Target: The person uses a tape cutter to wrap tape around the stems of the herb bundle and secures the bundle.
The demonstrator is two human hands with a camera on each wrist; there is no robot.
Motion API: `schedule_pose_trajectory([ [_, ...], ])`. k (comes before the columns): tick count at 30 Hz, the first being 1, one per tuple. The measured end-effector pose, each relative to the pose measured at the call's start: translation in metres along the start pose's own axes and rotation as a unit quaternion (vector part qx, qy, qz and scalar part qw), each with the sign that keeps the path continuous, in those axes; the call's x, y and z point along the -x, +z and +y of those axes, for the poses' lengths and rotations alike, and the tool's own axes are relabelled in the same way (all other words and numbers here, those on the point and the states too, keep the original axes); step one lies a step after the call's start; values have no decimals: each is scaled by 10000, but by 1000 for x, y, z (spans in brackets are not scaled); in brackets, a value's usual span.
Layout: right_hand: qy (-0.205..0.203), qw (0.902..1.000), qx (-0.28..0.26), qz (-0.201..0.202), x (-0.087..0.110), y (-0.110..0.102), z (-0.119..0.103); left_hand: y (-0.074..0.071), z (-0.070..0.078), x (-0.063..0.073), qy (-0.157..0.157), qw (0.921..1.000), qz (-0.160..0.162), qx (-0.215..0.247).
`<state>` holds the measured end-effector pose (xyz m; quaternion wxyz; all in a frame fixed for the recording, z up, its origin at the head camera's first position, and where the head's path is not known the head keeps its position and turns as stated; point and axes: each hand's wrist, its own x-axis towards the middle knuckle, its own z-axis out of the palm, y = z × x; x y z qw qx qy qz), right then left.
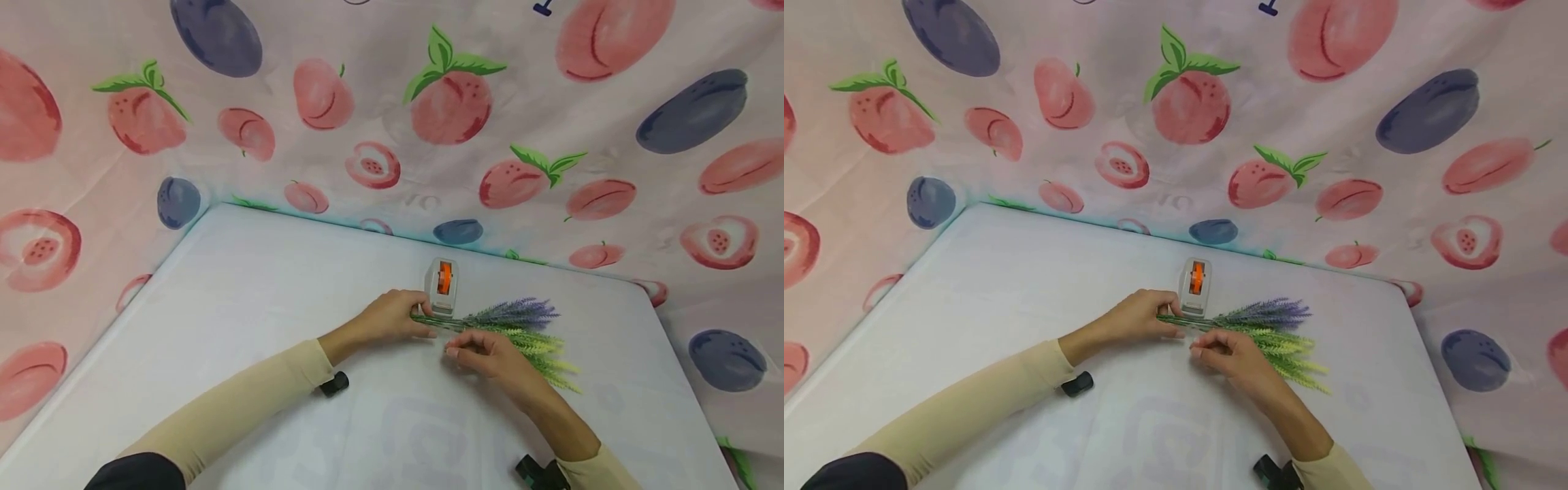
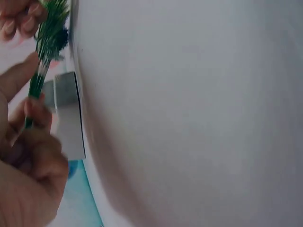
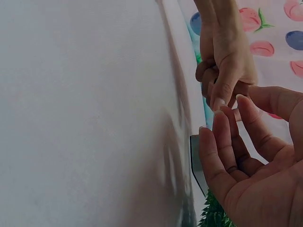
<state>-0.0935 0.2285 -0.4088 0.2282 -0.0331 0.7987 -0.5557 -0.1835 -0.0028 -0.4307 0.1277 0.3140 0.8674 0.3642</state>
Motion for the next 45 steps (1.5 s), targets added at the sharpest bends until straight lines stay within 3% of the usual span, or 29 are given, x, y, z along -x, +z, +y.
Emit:
schedule_pose_trajectory([
  [7,-177,9998,-34,78,1,2,-5,6,10,3,256,9915,882,-919],
  [12,-277,9995,-42,162,2,1,-8,6,13,5,545,9837,1137,-1281],
  [17,-257,9995,-13,197,4,0,-10,5,14,7,630,9802,1266,-1386],
  [28,-385,9989,-129,245,6,-3,-14,5,15,8,489,9861,1230,-1003],
  [33,-402,9987,-136,291,5,-4,-13,5,15,9,310,9925,1108,-401],
  [37,-435,9984,-125,332,5,-5,-13,4,16,8,62,9933,1156,-28],
  [40,-470,9983,-112,324,4,-6,-13,3,16,8,-151,9948,989,182],
  [45,-578,9979,-118,256,4,-7,-12,2,15,8,-248,9949,591,776],
])
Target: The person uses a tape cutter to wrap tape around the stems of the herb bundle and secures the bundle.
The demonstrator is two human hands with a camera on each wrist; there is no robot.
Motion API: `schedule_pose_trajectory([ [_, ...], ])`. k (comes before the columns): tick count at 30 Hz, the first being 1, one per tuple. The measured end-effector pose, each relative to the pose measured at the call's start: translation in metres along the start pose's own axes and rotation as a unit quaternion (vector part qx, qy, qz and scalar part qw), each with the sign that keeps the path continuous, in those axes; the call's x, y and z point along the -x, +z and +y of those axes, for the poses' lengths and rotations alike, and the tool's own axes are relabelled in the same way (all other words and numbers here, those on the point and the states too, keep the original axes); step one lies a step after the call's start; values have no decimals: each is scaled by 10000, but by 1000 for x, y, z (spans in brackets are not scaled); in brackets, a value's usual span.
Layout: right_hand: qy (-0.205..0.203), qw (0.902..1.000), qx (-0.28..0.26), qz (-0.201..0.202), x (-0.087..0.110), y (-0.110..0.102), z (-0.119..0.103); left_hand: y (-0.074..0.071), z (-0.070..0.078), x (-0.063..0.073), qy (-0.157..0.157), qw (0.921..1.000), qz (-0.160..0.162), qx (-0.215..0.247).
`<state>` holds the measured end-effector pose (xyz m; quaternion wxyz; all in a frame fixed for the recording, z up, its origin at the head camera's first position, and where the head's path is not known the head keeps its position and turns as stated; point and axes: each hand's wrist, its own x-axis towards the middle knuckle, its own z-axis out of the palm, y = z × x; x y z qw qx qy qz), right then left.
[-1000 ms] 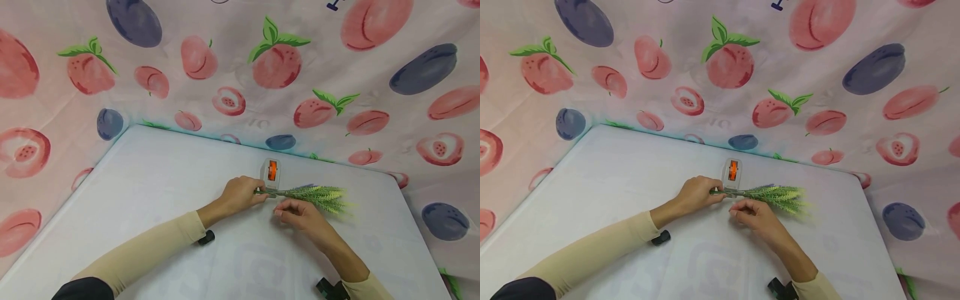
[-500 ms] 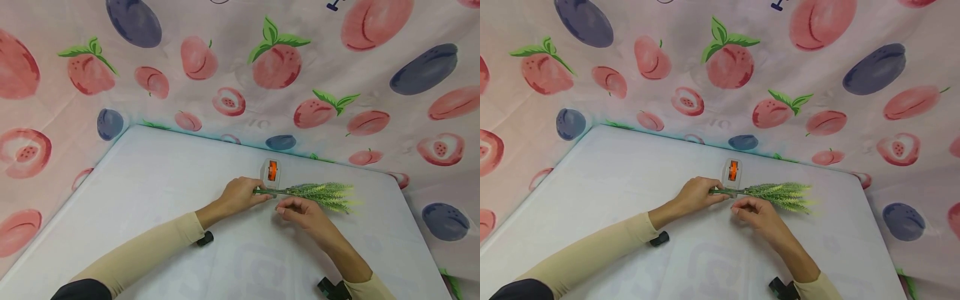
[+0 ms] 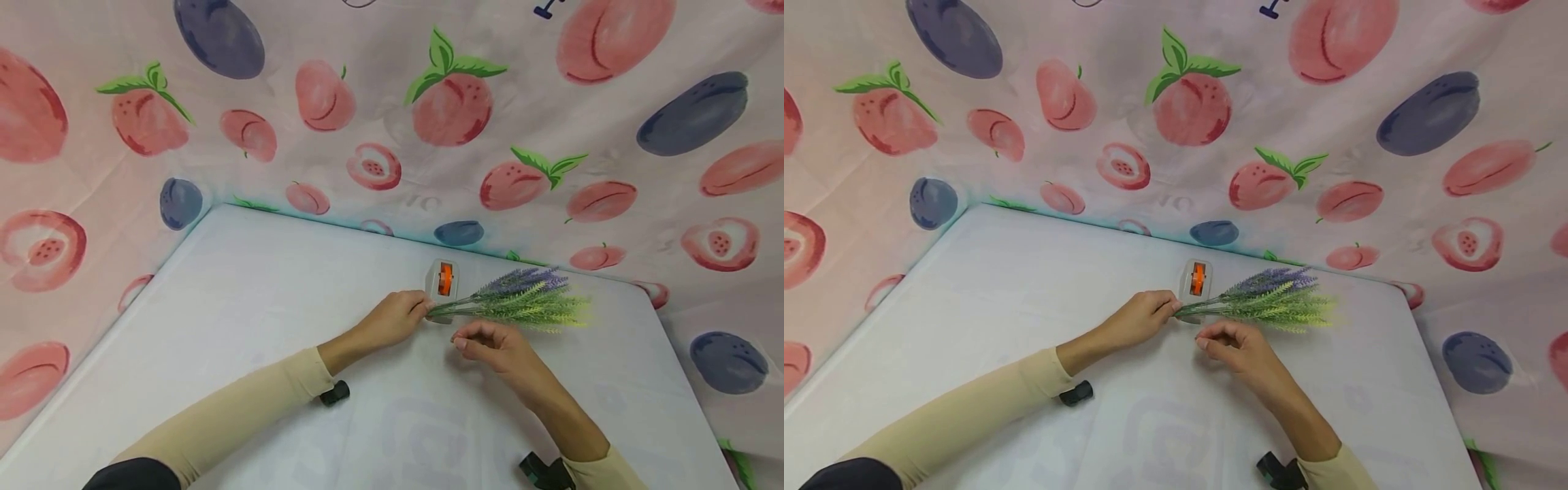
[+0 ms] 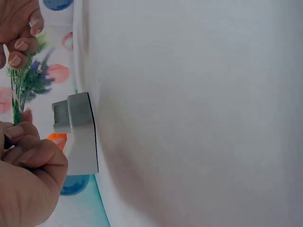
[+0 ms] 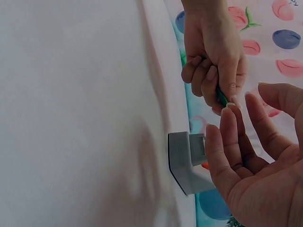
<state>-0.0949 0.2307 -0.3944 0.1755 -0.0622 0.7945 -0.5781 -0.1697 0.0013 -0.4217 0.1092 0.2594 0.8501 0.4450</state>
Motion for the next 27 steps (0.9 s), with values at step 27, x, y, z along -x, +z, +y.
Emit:
schedule_pose_trajectory([
  [27,26,9991,-192,372,0,-5,-5,6,5,5,-445,9561,-1276,2602],
])
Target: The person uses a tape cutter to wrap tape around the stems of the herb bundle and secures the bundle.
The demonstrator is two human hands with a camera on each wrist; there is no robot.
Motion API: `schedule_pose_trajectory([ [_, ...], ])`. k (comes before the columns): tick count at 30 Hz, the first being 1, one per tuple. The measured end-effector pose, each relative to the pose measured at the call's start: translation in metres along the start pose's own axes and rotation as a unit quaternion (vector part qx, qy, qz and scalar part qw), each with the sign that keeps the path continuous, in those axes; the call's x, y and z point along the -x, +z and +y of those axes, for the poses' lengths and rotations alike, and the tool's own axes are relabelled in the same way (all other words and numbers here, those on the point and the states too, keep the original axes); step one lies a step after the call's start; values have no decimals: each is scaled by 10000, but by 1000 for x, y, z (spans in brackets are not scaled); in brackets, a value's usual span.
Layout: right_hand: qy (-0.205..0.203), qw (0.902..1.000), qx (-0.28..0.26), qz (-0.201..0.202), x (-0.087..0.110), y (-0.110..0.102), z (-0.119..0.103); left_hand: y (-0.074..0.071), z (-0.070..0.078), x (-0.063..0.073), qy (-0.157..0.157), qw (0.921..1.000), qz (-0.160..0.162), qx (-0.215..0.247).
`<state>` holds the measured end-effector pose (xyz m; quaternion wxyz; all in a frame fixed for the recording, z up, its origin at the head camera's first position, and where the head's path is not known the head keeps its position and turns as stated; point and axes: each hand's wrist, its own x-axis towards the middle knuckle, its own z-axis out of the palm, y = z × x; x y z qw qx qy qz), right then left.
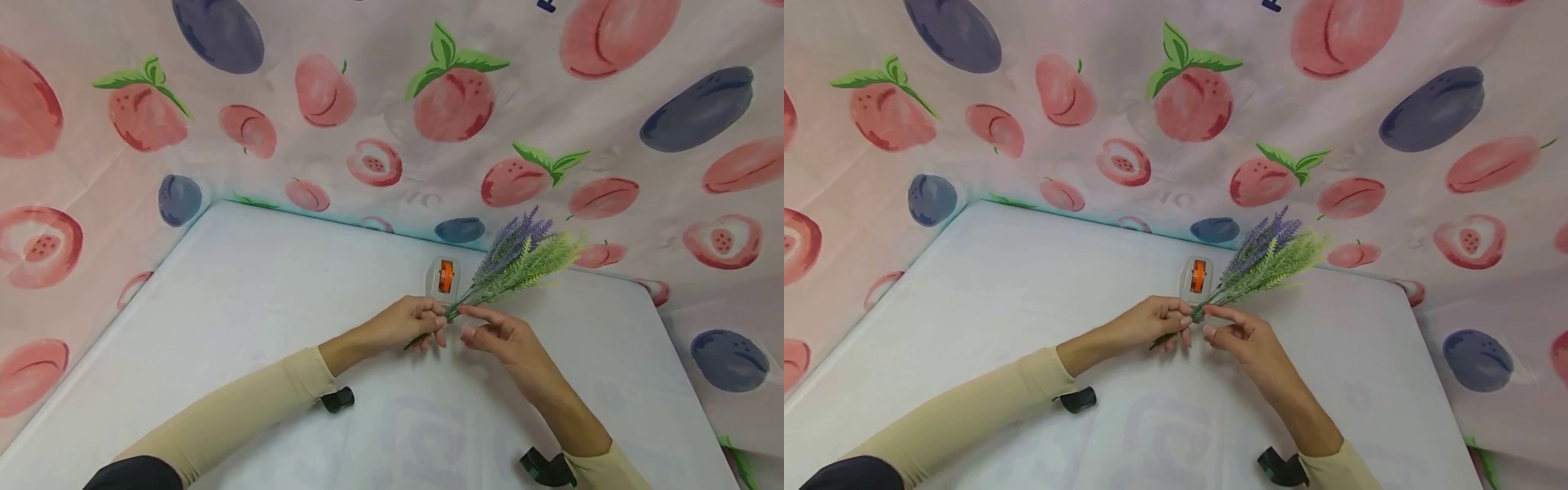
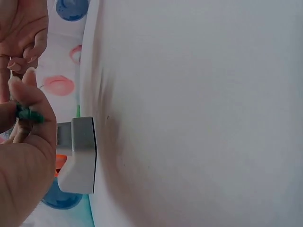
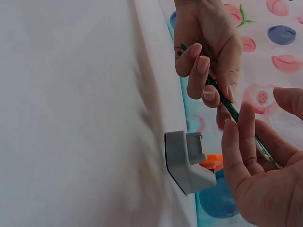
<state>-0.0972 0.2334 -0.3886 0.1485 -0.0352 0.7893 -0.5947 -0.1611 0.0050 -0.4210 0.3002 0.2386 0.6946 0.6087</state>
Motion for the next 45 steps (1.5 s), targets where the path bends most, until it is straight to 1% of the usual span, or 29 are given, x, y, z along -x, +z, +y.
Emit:
schedule_pose_trajectory([
  [4,3,10000,-29,-31,1,0,0,-1,1,1,-352,9980,-175,491],
  [6,-2,10000,-60,-35,1,0,0,-1,1,1,-528,9949,-278,811],
  [8,-18,10000,-88,-25,2,0,0,-2,1,1,-658,9901,-416,1168],
  [11,-81,9999,-98,-15,2,0,1,-3,1,1,-692,9830,-598,1593],
  [13,-120,9999,-99,-10,1,0,1,-3,0,1,-684,9797,-594,1790],
  [14,-136,9999,-102,-15,1,0,2,-3,0,1,-658,9794,-554,1826],
  [16,-147,9998,-127,-26,1,-1,2,-3,-1,1,-584,9807,-411,1823],
  [17,-147,9998,-138,-33,1,-1,3,-2,-1,1,-527,9825,-323,1758],
  [20,-139,9998,-166,-52,2,-2,3,0,-2,1,-216,9917,-105,1262],
  [23,-152,9998,-145,-53,2,-4,2,3,-2,1,120,9961,91,866],
  [25,-180,9998,-117,-46,3,-5,-1,4,-1,2,281,9964,207,771],
  [27,-252,9996,-107,-25,3,-7,-5,5,0,3,352,9956,298,817],
  [29,-372,9992,-116,-23,4,-9,-9,6,1,4,399,9956,415,741],
  [33,-541,9985,-32,-38,6,-15,-15,6,2,5,503,9957,680,367],
  [35,-568,9984,40,-55,6,-19,-17,7,5,4,500,9952,807,245],
  [38,-532,9985,154,-35,5,-23,-18,9,7,3,403,9927,1097,289],
  [40,-541,9983,204,-37,5,-23,-19,10,8,2,297,9898,1319,447],
  [42,-568,9980,275,-48,4,-23,-21,11,7,1,301,9862,1513,596],
  [45,-631,9972,388,-104,3,-23,-25,12,7,1,314,9817,1617,951],
])
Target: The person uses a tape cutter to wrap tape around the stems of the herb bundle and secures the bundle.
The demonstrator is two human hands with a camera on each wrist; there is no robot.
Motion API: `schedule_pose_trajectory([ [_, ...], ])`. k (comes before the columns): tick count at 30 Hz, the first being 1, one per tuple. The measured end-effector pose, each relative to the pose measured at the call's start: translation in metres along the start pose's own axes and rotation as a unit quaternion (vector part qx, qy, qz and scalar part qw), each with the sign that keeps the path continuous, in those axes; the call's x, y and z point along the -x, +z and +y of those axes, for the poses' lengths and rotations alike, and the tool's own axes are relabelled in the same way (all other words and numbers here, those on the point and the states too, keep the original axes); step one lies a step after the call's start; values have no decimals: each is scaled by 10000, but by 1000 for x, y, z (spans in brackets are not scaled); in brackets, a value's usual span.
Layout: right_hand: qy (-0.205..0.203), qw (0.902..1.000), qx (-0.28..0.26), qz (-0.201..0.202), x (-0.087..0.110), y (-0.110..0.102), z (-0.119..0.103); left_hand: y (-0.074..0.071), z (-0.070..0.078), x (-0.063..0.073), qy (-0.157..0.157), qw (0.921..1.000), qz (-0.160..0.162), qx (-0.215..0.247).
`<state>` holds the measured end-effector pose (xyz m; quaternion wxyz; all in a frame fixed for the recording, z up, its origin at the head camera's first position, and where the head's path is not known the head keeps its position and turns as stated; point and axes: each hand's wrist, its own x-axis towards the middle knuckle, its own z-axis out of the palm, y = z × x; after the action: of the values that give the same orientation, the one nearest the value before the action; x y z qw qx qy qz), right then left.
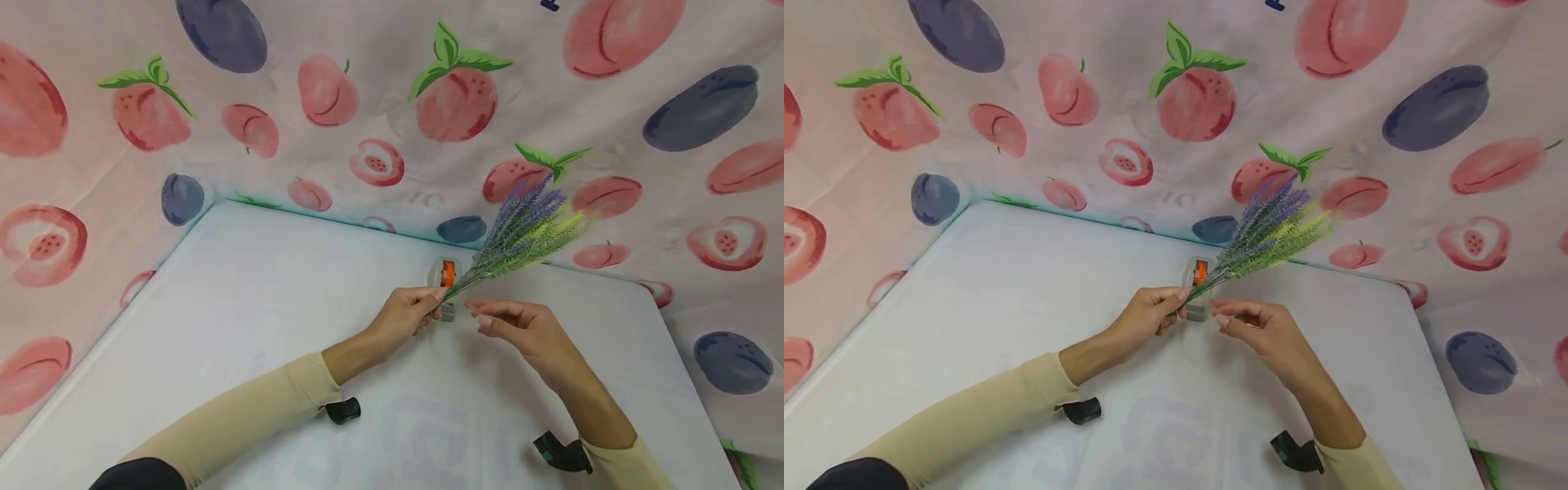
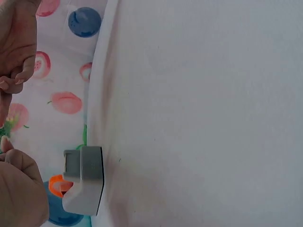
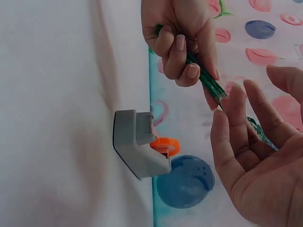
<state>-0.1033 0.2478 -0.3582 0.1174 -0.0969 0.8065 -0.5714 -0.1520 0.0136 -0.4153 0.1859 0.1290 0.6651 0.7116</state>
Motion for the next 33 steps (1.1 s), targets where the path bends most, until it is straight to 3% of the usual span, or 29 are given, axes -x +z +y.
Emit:
schedule_pose_trajectory([
  [4,-144,9997,187,-64,-1,1,-4,0,0,3,-50,9987,36,506],
  [15,-825,9948,441,-407,-1,8,-16,2,5,8,-25,9954,-275,921],
  [19,-1044,9920,642,-289,-1,10,-21,3,6,10,0,9961,-275,837],
  [27,-1214,9855,1186,-76,-1,10,-27,5,5,12,376,9959,-446,684],
  [33,-1240,9771,1729,-12,-1,9,-33,7,8,10,762,9960,-208,406],
])
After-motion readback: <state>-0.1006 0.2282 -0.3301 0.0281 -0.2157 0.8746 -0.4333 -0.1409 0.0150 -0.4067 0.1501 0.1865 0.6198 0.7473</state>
